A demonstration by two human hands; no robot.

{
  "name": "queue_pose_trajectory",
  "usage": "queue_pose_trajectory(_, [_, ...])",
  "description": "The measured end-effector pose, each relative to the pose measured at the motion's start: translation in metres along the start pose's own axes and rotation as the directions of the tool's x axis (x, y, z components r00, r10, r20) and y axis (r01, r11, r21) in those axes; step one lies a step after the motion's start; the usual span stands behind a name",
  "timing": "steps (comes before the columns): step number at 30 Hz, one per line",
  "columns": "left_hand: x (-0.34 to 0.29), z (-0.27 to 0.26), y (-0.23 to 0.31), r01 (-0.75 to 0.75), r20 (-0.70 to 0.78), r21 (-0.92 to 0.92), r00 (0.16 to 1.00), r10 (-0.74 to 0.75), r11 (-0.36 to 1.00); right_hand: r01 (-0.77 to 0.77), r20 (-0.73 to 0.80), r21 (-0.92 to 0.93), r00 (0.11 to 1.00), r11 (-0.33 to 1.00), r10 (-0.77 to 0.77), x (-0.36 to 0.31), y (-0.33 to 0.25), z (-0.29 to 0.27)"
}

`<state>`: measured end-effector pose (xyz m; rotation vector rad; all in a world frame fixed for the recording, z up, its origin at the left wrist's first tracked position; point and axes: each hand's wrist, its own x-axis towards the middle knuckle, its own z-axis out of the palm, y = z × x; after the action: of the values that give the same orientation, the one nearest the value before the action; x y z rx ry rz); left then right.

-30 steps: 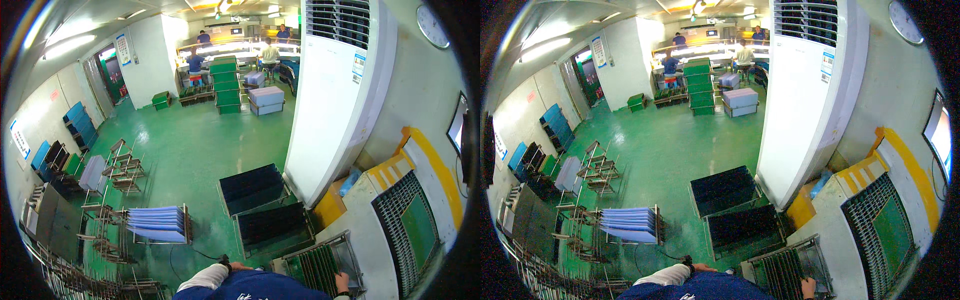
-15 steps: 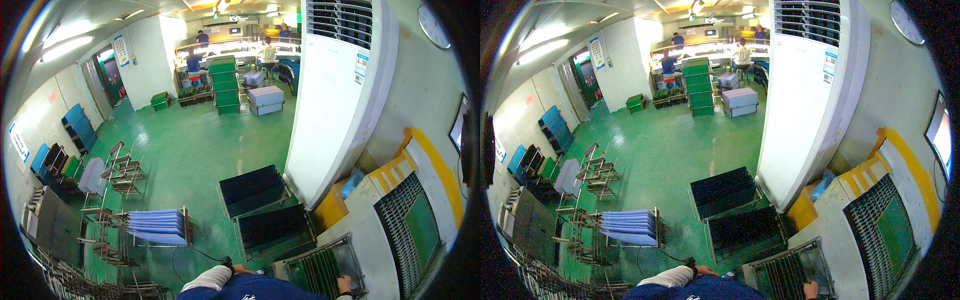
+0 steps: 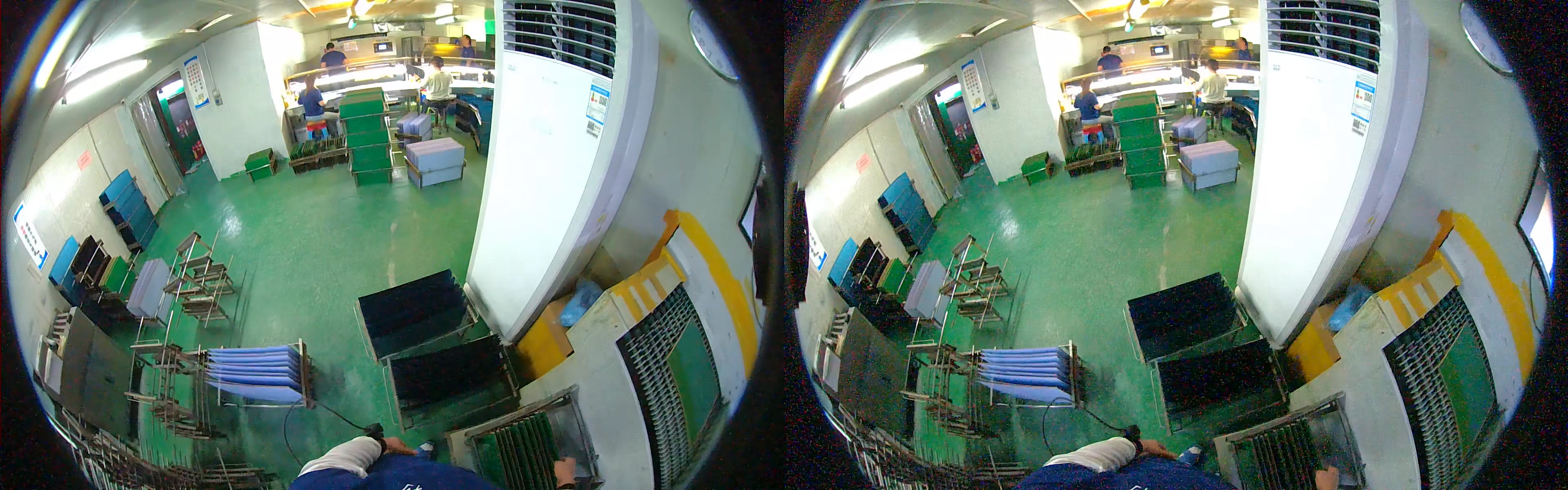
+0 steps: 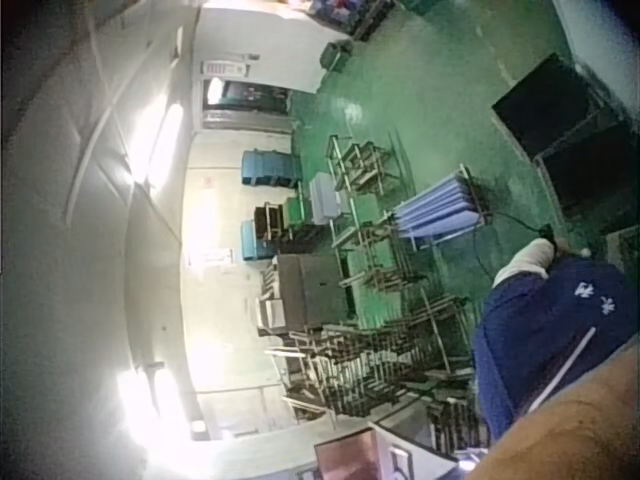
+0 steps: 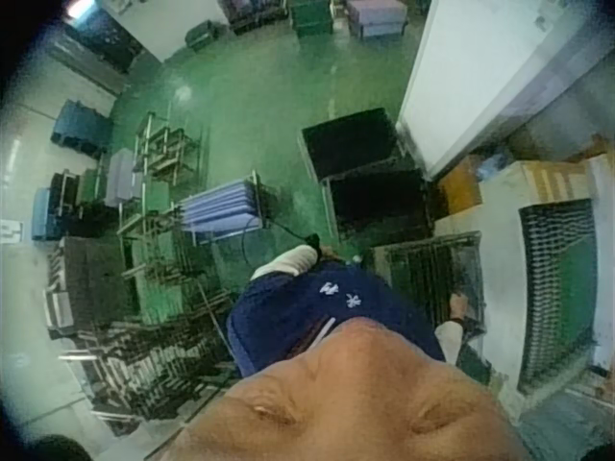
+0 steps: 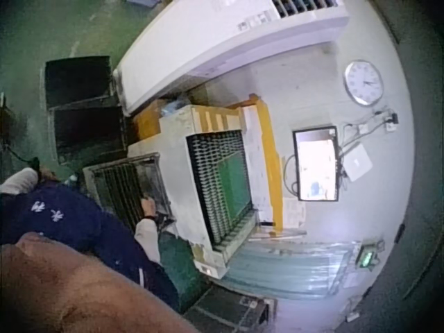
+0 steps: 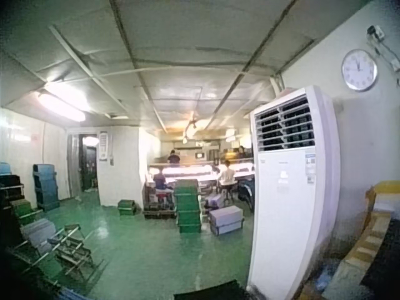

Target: Transferring and loading green PCB panels into an automated processing machine using a metal rack cart.

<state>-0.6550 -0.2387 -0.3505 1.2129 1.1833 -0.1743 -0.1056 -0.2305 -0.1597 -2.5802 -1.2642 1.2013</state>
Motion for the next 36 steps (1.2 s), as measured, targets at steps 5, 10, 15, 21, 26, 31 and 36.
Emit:
queue_pose_trajectory(5, [-0.008, -0.005, 0.024, 0.117, 0.021, -0.094, 0.993, -0.116, 0.989, -0.035, -0.202, -0.049, 0.979, 0.998, 0.024, 0.061, 0.044, 0.025])
queue_pose_trajectory(10, [0.003, -0.013, 0.035, 0.123, 0.118, -0.006, 0.986, -0.122, 0.992, -0.129, -0.298, 0.079, 0.943, 0.988, 0.147, 0.081, 0.067, 0.035])
queue_pose_trajectory(15, [0.006, -0.015, 0.033, 0.084, 0.088, 0.06, 0.992, -0.089, 0.995, 0.174, -0.294, -0.117, 0.934, 0.978, -0.201, 0.079, 0.067, 0.033])
queue_pose_trajectory(21, [-0.015, -0.024, 0.061, 0.101, 0.113, -0.061, 0.989, -0.094, 0.993, -0.043, -0.321, 0.098, 0.944, 0.994, 0.072, 0.087, 0.076, 0.04])
queue_pose_trajectory(26, [0.009, -0.016, 0.029, 0.051, 0.053, -0.048, 0.997, -0.048, 0.998, 0.055, -0.232, 0.071, 0.972, 0.996, -0.037, 0.048, 0.032, 0.023])
queue_pose_trajectory(31, [0.01, -0.027, 0.045, 0.012, 0.08, 0.166, 0.996, -0.026, 0.986, 0.106, -0.267, -0.033, 0.957, 0.994, -0.111, 0.052, 0.048, 0.024])
queue_pose_trajectory(36, [0.054, -0.026, 0.021, -0.101, 0.13, 0.158, 0.988, 0.081, 0.982, 0.042, -0.378, -0.03, 0.924, 0.999, -0.05, 0.009, 0.015, 0.015])
